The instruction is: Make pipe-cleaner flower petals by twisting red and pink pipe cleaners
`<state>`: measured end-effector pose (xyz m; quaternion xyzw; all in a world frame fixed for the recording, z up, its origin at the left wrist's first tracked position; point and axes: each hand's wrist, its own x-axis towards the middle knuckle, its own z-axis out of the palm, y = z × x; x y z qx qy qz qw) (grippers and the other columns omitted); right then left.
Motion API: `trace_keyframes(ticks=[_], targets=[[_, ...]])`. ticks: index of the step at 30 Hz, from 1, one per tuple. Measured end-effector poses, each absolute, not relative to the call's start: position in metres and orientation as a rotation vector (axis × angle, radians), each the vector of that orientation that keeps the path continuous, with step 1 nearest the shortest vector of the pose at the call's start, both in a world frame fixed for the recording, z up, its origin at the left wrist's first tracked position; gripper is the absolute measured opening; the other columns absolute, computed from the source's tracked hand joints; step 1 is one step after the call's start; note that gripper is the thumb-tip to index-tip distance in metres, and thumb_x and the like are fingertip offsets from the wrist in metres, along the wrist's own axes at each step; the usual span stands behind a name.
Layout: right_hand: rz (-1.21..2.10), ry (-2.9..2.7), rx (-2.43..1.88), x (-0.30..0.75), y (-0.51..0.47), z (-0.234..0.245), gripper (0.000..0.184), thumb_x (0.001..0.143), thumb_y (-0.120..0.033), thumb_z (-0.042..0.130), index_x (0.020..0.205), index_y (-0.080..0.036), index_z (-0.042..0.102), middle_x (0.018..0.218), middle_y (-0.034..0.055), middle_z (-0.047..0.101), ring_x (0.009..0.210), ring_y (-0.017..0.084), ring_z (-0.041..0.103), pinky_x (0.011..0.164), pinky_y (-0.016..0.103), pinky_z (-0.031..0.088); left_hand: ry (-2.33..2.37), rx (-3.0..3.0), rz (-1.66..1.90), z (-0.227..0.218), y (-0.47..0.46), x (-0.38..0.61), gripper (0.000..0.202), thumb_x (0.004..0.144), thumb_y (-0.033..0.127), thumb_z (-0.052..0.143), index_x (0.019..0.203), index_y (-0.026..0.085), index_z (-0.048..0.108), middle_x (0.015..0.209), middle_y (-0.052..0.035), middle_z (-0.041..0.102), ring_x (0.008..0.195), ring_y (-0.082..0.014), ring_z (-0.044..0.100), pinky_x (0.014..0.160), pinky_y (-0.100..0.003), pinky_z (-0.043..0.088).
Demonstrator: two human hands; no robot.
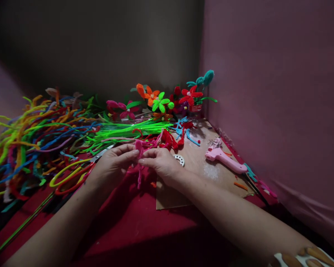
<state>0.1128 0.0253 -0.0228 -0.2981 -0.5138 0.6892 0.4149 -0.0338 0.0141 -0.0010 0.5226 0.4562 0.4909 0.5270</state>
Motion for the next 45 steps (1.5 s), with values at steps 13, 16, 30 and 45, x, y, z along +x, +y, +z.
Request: trace_keyframes(ticks=[13, 16, 30, 45], targets=[[1.628, -1.327, -0.802, 0.114, 0.025, -0.024, 0.015, 0.069, -0.024, 0.061, 0.058, -0.014, 0.056, 0.052, -0.0037, 0.047, 0.047, 0.007, 0.037, 0.049, 0.023, 0.027, 1.069, 1.273, 1.061, 0.0, 0.014, -0.039, 0.014, 0.069, 0.026, 0.066, 0.069, 0.013, 0.061, 0.061, 0.0017, 0.053, 0.052, -0.0064, 0.043, 0.052, -0.021, 0.034], [1.647, -1.313, -0.804, 0.114, 0.025, -0.025, 0.019, 0.069, -0.026, 0.061, 0.056, -0.015, 0.054, 0.049, -0.0042, 0.045, 0.045, 0.007, 0.036, 0.047, 0.024, 0.025, 1.114, 1.358, 1.059, 0.0, 0.013, -0.036, 0.016, 0.071, 0.028, 0.064, 0.067, 0.013, 0.06, 0.059, 0.0027, 0.051, 0.052, -0.007, 0.042, 0.052, -0.021, 0.033], [1.658, -1.21, -0.781, 0.113, 0.025, -0.018, 0.018, 0.065, -0.027, 0.067, 0.058, -0.013, 0.058, 0.05, -0.0035, 0.049, 0.045, 0.006, 0.039, 0.047, 0.023, 0.025, 1.081, 1.39, 1.029, 0.003, 0.014, -0.045, 0.012, 0.072, 0.024, 0.063, 0.069, 0.014, 0.06, 0.058, 0.0025, 0.051, 0.053, -0.0073, 0.042, 0.054, -0.022, 0.033], [1.606, -1.179, -0.812, 0.113, 0.026, -0.021, 0.012, 0.061, -0.02, 0.064, 0.055, -0.014, 0.057, 0.049, -0.0043, 0.046, 0.044, 0.006, 0.035, 0.046, 0.024, 0.023, 1.163, 1.423, 1.063, 0.003, 0.011, -0.036, 0.011, 0.07, 0.023, 0.064, 0.077, 0.014, 0.066, 0.068, 0.0004, 0.062, 0.059, -0.0101, 0.053, 0.06, -0.023, 0.042]])
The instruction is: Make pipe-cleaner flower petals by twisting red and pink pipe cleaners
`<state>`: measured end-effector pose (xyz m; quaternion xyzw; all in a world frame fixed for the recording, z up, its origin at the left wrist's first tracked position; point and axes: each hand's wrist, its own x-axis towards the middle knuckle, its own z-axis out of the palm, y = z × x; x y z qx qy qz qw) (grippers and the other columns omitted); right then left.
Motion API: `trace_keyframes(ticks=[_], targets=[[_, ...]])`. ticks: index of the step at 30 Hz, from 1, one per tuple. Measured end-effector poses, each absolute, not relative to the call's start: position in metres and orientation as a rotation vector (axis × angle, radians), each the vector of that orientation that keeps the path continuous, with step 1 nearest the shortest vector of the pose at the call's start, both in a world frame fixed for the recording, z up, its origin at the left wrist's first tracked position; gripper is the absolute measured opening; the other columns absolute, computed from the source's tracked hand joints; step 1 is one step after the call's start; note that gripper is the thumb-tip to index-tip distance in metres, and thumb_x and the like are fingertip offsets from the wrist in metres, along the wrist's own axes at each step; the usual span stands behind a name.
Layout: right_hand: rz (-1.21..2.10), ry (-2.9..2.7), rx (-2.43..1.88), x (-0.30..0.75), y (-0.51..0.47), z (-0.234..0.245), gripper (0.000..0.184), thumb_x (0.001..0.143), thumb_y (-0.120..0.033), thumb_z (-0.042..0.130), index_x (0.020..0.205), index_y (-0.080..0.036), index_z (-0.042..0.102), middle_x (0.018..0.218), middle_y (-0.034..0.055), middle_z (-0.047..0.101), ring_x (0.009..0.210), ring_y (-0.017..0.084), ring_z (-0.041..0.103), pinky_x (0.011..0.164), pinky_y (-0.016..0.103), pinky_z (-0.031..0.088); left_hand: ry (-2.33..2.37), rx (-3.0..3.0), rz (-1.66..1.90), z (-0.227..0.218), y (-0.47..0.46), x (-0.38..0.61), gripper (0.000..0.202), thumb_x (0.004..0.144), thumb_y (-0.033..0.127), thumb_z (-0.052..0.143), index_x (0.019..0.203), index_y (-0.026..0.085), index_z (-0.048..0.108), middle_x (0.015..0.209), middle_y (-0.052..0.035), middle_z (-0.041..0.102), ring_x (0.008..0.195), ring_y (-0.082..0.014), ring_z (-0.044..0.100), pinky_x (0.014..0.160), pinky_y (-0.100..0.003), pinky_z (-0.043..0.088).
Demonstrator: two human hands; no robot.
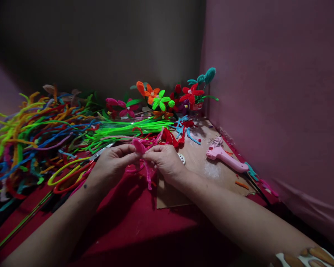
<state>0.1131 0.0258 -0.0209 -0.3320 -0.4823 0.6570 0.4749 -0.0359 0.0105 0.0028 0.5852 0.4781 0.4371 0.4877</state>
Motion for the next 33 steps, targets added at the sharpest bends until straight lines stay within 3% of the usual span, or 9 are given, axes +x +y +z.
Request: trace_keyframes(ticks=[11, 17, 20, 27, 33], targets=[[1.576, -1.173, -0.896, 0.112, 0.026, -0.022, 0.016, 0.06, -0.014, 0.055, 0.046, -0.015, 0.048, 0.04, -0.0059, 0.039, 0.038, 0.005, 0.031, 0.041, 0.023, 0.019, 1.324, 1.531, 1.137, 0.0, 0.006, -0.022, 0.012, 0.071, 0.024, 0.061, 0.065, 0.013, 0.06, 0.056, 0.0019, 0.056, 0.051, -0.0082, 0.048, 0.053, -0.021, 0.039], [1.662, -1.19, -0.781, 0.112, 0.029, -0.027, 0.012, 0.064, -0.022, 0.062, 0.057, -0.014, 0.056, 0.05, -0.0038, 0.047, 0.044, 0.006, 0.035, 0.046, 0.023, 0.023, 1.117, 1.361, 1.107, -0.003, 0.013, -0.034, 0.014, 0.073, 0.027, 0.063, 0.079, 0.015, 0.064, 0.068, -0.0005, 0.06, 0.058, -0.0093, 0.053, 0.059, -0.023, 0.042], [1.68, -1.248, -0.761, 0.114, 0.028, -0.028, 0.013, 0.065, -0.024, 0.063, 0.059, -0.014, 0.058, 0.052, -0.0027, 0.048, 0.045, 0.006, 0.037, 0.047, 0.024, 0.025, 1.037, 1.277, 1.13, -0.003, 0.015, -0.036, 0.015, 0.073, 0.028, 0.064, 0.082, 0.016, 0.064, 0.07, 0.0006, 0.057, 0.056, -0.0072, 0.05, 0.055, -0.021, 0.04], [1.728, -1.271, -0.777, 0.113, 0.022, -0.023, 0.008, 0.063, -0.019, 0.064, 0.063, -0.014, 0.058, 0.054, -0.003, 0.049, 0.047, 0.006, 0.037, 0.048, 0.024, 0.026, 1.041, 1.14, 1.174, -0.001, 0.013, -0.033, 0.012, 0.068, 0.023, 0.067, 0.071, 0.013, 0.062, 0.06, 0.0025, 0.051, 0.05, -0.0052, 0.044, 0.048, -0.019, 0.034], [1.633, -1.311, -0.844, 0.109, 0.022, -0.027, 0.021, 0.068, -0.032, 0.062, 0.057, -0.014, 0.056, 0.048, -0.0044, 0.044, 0.045, 0.007, 0.036, 0.046, 0.024, 0.025, 1.103, 1.143, 1.144, 0.002, 0.011, -0.03, 0.017, 0.065, 0.025, 0.067, 0.061, 0.013, 0.057, 0.054, 0.003, 0.049, 0.048, -0.006, 0.043, 0.047, -0.02, 0.033]])
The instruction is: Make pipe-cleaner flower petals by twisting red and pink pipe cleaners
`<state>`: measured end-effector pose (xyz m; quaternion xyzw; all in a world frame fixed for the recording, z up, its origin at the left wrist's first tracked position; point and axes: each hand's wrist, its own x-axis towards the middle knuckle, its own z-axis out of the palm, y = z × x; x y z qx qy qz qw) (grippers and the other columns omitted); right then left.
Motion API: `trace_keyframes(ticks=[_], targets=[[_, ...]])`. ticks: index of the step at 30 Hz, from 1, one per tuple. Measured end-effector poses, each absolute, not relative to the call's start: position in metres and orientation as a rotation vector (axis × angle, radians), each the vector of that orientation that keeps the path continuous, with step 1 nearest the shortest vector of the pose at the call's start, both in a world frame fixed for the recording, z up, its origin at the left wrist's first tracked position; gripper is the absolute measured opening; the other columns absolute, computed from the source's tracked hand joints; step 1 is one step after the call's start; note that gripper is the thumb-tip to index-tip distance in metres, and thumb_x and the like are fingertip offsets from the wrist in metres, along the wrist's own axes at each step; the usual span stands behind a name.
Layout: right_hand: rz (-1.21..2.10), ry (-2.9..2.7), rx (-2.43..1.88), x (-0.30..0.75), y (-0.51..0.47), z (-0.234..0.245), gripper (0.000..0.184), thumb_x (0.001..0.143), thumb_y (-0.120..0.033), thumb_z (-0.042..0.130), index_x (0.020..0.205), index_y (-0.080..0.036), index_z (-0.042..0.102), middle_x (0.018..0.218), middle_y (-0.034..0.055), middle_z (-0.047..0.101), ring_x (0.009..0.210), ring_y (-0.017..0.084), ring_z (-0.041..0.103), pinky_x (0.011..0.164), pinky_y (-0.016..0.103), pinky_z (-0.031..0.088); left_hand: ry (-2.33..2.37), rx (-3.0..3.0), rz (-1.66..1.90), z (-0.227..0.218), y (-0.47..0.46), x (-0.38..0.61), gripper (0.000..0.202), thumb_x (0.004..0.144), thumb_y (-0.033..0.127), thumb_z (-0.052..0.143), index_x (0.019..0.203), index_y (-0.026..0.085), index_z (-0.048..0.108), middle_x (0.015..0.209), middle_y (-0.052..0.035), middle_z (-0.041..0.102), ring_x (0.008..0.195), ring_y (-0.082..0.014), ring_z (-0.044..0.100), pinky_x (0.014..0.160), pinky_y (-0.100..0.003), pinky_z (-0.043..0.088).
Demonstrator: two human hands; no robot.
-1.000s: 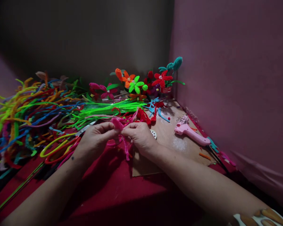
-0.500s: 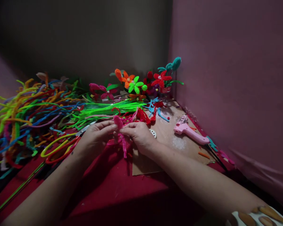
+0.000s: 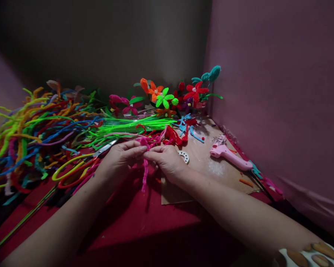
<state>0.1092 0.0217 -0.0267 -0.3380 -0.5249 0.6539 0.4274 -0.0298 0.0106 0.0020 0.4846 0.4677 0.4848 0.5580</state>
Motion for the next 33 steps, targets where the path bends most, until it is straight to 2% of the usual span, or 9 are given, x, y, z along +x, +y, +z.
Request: trace_keyframes(ticks=[12, 20, 26, 33], targets=[[1.434, -1.455, -0.841, 0.109, 0.017, -0.025, 0.022, 0.07, -0.028, 0.062, 0.054, -0.014, 0.055, 0.054, -0.0042, 0.045, 0.052, 0.007, 0.037, 0.053, 0.023, 0.028, 1.132, 1.096, 1.183, -0.001, 0.009, -0.024, 0.021, 0.063, 0.024, 0.068, 0.053, 0.013, 0.052, 0.046, 0.0049, 0.042, 0.044, -0.0049, 0.037, 0.043, -0.02, 0.028], [1.483, -1.169, -0.802, 0.111, 0.023, -0.024, 0.021, 0.067, -0.033, 0.065, 0.06, -0.015, 0.055, 0.052, -0.0057, 0.043, 0.046, 0.005, 0.03, 0.046, 0.023, 0.021, 1.024, 1.112, 1.009, -0.008, 0.013, -0.028, 0.025, 0.069, 0.036, 0.067, 0.08, 0.014, 0.06, 0.062, 0.0014, 0.055, 0.045, -0.0061, 0.047, 0.044, -0.02, 0.035], [1.574, -1.065, -0.728, 0.111, 0.029, -0.024, 0.023, 0.063, -0.032, 0.068, 0.061, -0.015, 0.052, 0.05, -0.0063, 0.042, 0.044, 0.005, 0.035, 0.044, 0.022, 0.023, 1.095, 1.202, 0.928, -0.007, 0.008, -0.023, 0.024, 0.068, 0.033, 0.067, 0.061, 0.013, 0.056, 0.05, 0.0033, 0.051, 0.038, -0.0042, 0.038, 0.039, -0.019, 0.026], [1.518, -0.988, -0.773, 0.112, 0.031, -0.019, 0.025, 0.061, -0.028, 0.067, 0.051, -0.015, 0.049, 0.043, -0.0066, 0.04, 0.041, 0.005, 0.03, 0.042, 0.023, 0.02, 1.155, 1.28, 0.865, -0.003, 0.004, -0.02, 0.021, 0.066, 0.028, 0.065, 0.055, 0.015, 0.052, 0.043, 0.0039, 0.049, 0.034, -0.0059, 0.037, 0.038, -0.02, 0.025]])
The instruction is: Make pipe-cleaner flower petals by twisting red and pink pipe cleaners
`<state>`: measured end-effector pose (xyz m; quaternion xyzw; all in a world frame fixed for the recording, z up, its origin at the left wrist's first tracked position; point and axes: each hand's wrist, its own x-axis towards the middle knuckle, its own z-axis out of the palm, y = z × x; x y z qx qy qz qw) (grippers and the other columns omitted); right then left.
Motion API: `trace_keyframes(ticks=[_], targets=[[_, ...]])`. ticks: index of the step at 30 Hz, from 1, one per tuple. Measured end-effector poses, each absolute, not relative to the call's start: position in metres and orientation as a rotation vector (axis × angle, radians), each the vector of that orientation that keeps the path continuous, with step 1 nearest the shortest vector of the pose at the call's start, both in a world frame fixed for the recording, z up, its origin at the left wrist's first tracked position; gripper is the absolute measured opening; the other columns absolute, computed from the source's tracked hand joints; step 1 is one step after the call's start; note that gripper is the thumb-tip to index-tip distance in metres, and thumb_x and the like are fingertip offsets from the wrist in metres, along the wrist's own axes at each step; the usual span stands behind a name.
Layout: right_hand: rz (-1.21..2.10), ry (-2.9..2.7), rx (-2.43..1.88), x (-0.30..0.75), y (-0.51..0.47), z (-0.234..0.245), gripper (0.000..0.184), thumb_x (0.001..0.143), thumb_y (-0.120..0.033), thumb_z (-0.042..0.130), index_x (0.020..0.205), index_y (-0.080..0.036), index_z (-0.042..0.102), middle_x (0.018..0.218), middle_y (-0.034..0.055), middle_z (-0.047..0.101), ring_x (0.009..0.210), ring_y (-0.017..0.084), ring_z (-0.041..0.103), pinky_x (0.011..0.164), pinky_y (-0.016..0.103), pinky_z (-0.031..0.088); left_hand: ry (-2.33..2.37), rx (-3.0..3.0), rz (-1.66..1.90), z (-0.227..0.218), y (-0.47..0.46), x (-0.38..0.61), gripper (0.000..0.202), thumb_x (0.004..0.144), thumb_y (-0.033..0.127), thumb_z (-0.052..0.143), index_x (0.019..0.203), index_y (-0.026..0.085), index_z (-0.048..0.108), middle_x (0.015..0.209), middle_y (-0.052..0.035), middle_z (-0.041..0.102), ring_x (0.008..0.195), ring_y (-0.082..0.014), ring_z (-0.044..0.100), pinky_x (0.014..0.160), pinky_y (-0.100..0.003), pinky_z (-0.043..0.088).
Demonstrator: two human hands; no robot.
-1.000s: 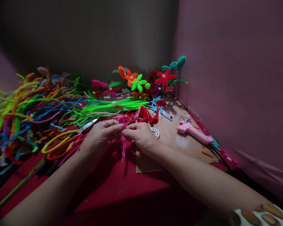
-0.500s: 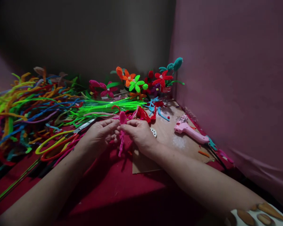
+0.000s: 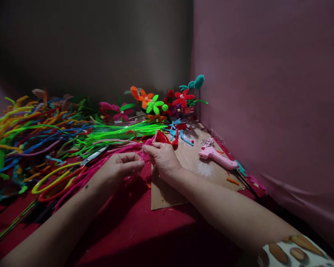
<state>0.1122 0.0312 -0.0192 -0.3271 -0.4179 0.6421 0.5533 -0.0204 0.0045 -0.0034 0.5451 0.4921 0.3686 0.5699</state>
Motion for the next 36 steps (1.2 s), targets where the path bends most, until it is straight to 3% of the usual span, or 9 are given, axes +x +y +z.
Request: trace_keyframes(ticks=[8, 13, 20, 23, 27, 32, 36], targets=[[1.464, -1.025, -0.777, 0.115, 0.034, -0.02, 0.025, 0.064, -0.03, 0.066, 0.054, -0.016, 0.049, 0.045, -0.0068, 0.039, 0.041, 0.005, 0.029, 0.042, 0.023, 0.017, 1.136, 1.318, 0.859, -0.003, 0.007, -0.024, 0.023, 0.07, 0.03, 0.061, 0.055, 0.015, 0.052, 0.043, 0.0031, 0.048, 0.036, -0.0064, 0.038, 0.039, -0.021, 0.027], [1.457, -1.016, -0.715, 0.113, 0.033, -0.021, 0.017, 0.064, -0.031, 0.066, 0.068, -0.016, 0.059, 0.048, -0.0071, 0.041, 0.042, 0.005, 0.029, 0.042, 0.022, 0.02, 1.26, 1.464, 0.903, -0.002, 0.011, -0.03, 0.024, 0.069, 0.033, 0.061, 0.054, 0.015, 0.054, 0.046, 0.0022, 0.05, 0.039, -0.007, 0.039, 0.041, -0.021, 0.028], [1.472, -0.949, -0.729, 0.11, 0.035, -0.027, 0.023, 0.066, -0.032, 0.065, 0.082, -0.016, 0.062, 0.053, -0.0054, 0.049, 0.042, 0.005, 0.035, 0.041, 0.02, 0.024, 1.366, 1.48, 0.967, -0.001, 0.014, -0.032, 0.024, 0.068, 0.033, 0.06, 0.052, 0.016, 0.055, 0.045, 0.0031, 0.047, 0.041, -0.0075, 0.036, 0.043, -0.022, 0.027], [1.501, -0.985, -0.824, 0.108, 0.032, -0.029, 0.018, 0.072, -0.034, 0.057, 0.074, -0.016, 0.058, 0.053, -0.0043, 0.05, 0.039, 0.005, 0.035, 0.038, 0.02, 0.025, 1.515, 1.566, 1.121, 0.003, 0.017, -0.034, 0.019, 0.065, 0.033, 0.063, 0.059, 0.016, 0.062, 0.053, 0.002, 0.053, 0.049, -0.0092, 0.043, 0.047, -0.021, 0.031], [1.47, -1.505, -0.786, 0.105, 0.02, -0.03, 0.024, 0.073, -0.031, 0.058, 0.055, -0.015, 0.054, 0.048, -0.0042, 0.045, 0.042, 0.005, 0.036, 0.04, 0.02, 0.026, 1.606, 1.65, 1.243, 0.006, 0.022, -0.035, 0.016, 0.061, 0.031, 0.068, 0.059, 0.016, 0.064, 0.062, -0.0002, 0.06, 0.061, -0.0126, 0.051, 0.057, -0.021, 0.038], [1.249, -2.088, -0.58, 0.106, 0.009, -0.033, 0.024, 0.076, -0.03, 0.058, 0.058, -0.014, 0.058, 0.049, -0.0042, 0.046, 0.046, 0.006, 0.038, 0.044, 0.019, 0.027, 1.404, 1.336, 1.088, -0.004, 0.028, -0.039, 0.019, 0.058, 0.031, 0.071, 0.066, 0.016, 0.062, 0.046, 0.0053, 0.047, 0.037, -0.006, 0.036, 0.037, -0.019, 0.026], [1.03, -2.195, -0.551, 0.109, 0.005, -0.033, 0.026, 0.078, -0.029, 0.056, 0.057, -0.014, 0.058, 0.048, -0.0041, 0.046, 0.045, 0.005, 0.038, 0.045, 0.019, 0.027, 1.279, 1.273, 1.022, -0.007, 0.032, -0.042, 0.021, 0.061, 0.032, 0.07, 0.069, 0.016, 0.059, 0.046, 0.0064, 0.043, 0.036, -0.0053, 0.035, 0.037, -0.019, 0.026]])
